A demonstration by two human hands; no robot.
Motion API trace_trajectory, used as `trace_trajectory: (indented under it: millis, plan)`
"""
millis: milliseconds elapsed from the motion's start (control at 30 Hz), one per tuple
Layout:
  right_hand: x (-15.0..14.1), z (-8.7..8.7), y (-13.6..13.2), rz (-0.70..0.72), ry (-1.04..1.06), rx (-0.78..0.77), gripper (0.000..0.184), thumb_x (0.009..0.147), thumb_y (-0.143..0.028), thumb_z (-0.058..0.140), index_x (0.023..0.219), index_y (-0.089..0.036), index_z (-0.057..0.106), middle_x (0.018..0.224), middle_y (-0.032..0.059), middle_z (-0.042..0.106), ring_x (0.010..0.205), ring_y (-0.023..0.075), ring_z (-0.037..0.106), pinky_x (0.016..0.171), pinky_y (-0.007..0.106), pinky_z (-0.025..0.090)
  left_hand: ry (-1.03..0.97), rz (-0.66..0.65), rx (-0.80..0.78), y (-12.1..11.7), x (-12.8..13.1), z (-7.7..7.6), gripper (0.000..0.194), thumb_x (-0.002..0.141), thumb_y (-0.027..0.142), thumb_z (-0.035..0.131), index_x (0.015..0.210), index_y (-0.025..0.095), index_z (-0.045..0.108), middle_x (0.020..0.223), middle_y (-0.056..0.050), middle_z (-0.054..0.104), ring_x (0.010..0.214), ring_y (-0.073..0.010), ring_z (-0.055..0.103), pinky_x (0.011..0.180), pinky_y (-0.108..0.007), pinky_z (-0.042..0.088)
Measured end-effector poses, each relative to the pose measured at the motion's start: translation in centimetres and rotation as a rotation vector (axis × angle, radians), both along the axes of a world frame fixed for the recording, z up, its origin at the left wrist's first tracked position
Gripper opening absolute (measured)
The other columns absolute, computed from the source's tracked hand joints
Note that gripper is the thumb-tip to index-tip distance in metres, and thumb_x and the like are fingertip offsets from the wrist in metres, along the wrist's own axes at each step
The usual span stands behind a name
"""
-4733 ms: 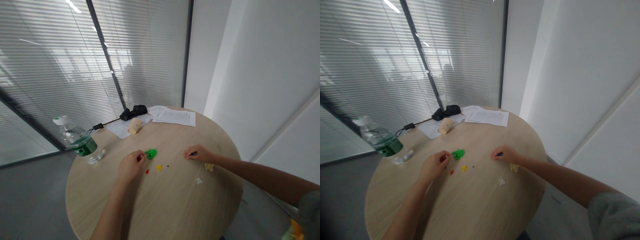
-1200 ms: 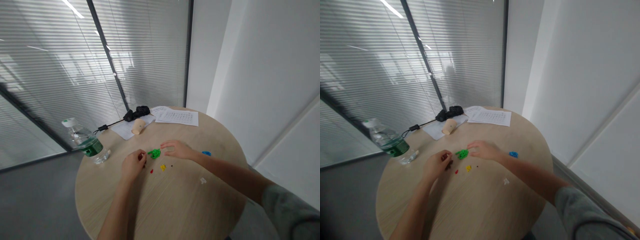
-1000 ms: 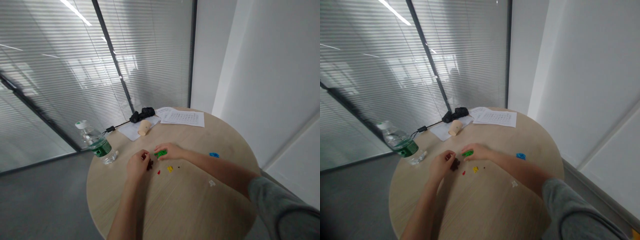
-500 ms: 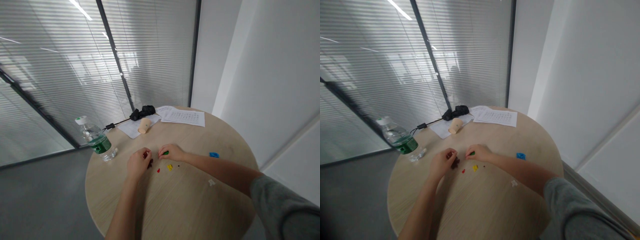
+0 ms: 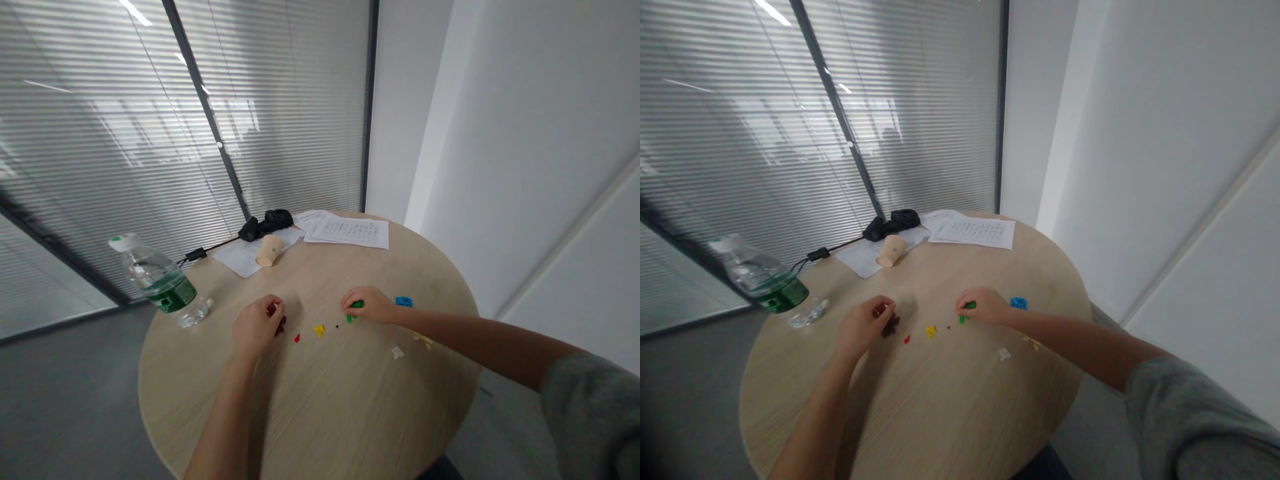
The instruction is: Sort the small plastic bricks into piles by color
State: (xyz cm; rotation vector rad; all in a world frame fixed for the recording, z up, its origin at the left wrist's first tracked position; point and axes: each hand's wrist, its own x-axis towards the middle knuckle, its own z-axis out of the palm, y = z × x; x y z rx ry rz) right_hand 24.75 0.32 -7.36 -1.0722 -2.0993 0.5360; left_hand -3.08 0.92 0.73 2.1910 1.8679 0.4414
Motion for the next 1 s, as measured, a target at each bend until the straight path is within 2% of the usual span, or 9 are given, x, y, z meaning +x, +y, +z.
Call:
trace_trajectory:
  millis: [100, 233, 467, 700, 1000]
  plan:
    - [0.7, 0.0, -0.6, -0.035, -0.032, 0.01, 0.019, 0.079, -0.037, 0.066, 0.084, -0.02, 0.072, 0.089, 0.005, 0.071, 0.084, 0.0166, 0.065, 0.08, 0.028, 0.048, 0.007, -0.003, -0.012, 0.2, 0.1, -0.2, 0.025, 0.086, 0.035, 0.044, 0.091, 0.022, 0.065, 0.076, -0.003, 0.07, 0.071, -0.0174, 0.063, 0.055, -0.024, 0.035]
    - [0.1, 0.1, -0.8, -0.001, -0.04, 0.033, 0.024, 0.073, -0.04, 0.071, 0.086, -0.02, 0.072, 0.094, 0.006, 0.07, 0.089, 0.0173, 0.063, 0.083, 0.029, 0.047, -0.019, -0.022, -0.046, 0.4, 0.0, -0.4, 0.025, 0.086, 0.036, 0.044, 0.091, 0.022, 0.064, 0.078, -0.003, 0.071, 0.07, -0.0167, 0.063, 0.054, -0.023, 0.036]
    - [-0.7, 0.1, -1.0, -0.032, -0.078, 0.049, 0.011, 0.079, -0.029, 0.066, 0.08, -0.02, 0.073, 0.091, 0.0044, 0.069, 0.085, 0.0153, 0.062, 0.08, 0.028, 0.046, -0.042, -0.033, -0.046, 0.5, -0.3, -0.7, 0.025, 0.086, 0.036, 0.043, 0.09, 0.022, 0.063, 0.079, -0.002, 0.071, 0.071, -0.0167, 0.064, 0.055, -0.023, 0.037]
    - [1.2, -0.1, -2.6, -0.048, -0.093, 0.076, 0.01, 0.08, -0.025, 0.064, 0.076, -0.018, 0.069, 0.085, 0.0055, 0.067, 0.082, 0.0152, 0.061, 0.077, 0.028, 0.046, -0.019, -0.029, -0.033, 0.5, -0.3, -0.6, 0.025, 0.086, 0.037, 0.044, 0.091, 0.023, 0.064, 0.081, -0.002, 0.071, 0.072, -0.0174, 0.064, 0.056, -0.024, 0.037]
    - [3.2, 1.0, -4.6, -0.055, -0.159, 0.072, 0.016, 0.085, -0.025, 0.058, 0.074, -0.017, 0.066, 0.079, 0.0053, 0.062, 0.079, 0.0156, 0.058, 0.075, 0.029, 0.045, -0.012, -0.044, -0.05, 0.7, -0.2, -0.7, 0.026, 0.086, 0.038, 0.043, 0.092, 0.023, 0.063, 0.079, -0.002, 0.071, 0.07, -0.0171, 0.064, 0.055, -0.023, 0.037]
